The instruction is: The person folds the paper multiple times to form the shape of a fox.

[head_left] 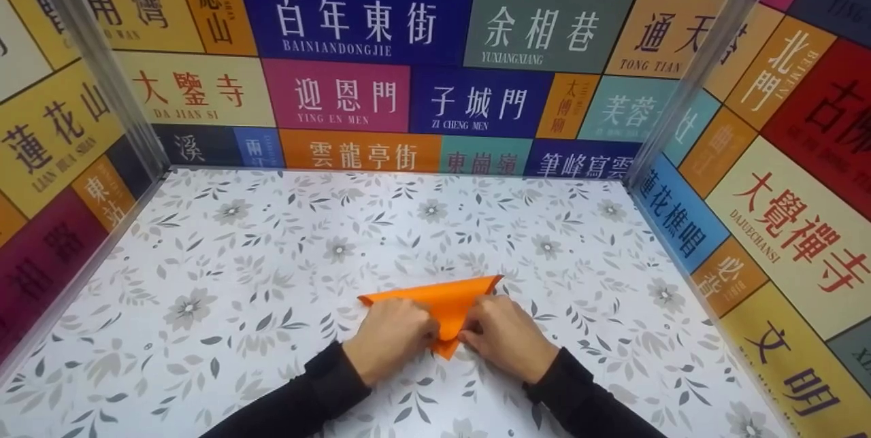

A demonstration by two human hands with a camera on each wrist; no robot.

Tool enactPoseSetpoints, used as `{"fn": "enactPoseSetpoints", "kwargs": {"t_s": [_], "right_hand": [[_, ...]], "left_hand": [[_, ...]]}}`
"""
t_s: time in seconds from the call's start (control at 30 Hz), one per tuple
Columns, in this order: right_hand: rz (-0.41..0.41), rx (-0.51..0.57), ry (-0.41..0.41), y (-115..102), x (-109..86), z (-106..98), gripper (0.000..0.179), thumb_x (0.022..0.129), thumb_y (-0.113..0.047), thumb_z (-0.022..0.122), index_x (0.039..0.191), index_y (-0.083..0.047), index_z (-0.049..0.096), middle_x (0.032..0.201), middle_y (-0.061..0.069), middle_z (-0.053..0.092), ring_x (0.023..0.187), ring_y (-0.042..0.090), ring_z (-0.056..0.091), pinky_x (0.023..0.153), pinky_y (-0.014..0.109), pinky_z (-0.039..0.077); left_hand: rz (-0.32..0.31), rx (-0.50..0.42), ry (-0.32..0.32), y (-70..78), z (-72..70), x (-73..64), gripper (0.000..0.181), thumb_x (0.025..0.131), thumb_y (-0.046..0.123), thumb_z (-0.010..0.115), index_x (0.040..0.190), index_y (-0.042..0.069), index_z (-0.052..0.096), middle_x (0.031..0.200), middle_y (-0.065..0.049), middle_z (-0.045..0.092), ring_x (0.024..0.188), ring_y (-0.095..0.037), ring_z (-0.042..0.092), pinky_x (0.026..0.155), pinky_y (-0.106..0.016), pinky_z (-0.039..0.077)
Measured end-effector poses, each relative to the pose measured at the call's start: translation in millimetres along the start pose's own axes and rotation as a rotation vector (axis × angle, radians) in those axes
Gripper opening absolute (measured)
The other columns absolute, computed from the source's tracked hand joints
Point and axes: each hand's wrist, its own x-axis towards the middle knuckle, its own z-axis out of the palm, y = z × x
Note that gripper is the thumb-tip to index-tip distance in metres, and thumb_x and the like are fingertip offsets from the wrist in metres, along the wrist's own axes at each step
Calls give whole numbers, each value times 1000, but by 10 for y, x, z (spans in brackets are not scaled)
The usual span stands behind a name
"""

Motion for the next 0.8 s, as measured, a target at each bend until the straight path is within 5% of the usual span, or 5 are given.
{"fn": "enactPoseSetpoints", "kwargs": {"t_s": [0.47,0.8], "right_hand": [[-40,14,1,-31,-9,-39,9,91,-9,96,96,-14,90,94,-2,75,88,12,68,81,31,64],[-90,35,-39,-27,-16,14,9,93,-11,95,100,-15,92,98,2,74,89,11,63,81,29,59]], "left_hand": [[139,217,13,23,-29,-21,19,89,9,91,86,28,90,79,6,73,67,-14,67,55,-31,55],[168,141,-57,-23,-54,-15,22,90,10,91,91,31,93,89,6,78,70,-13,68,59,-27,54]]}}
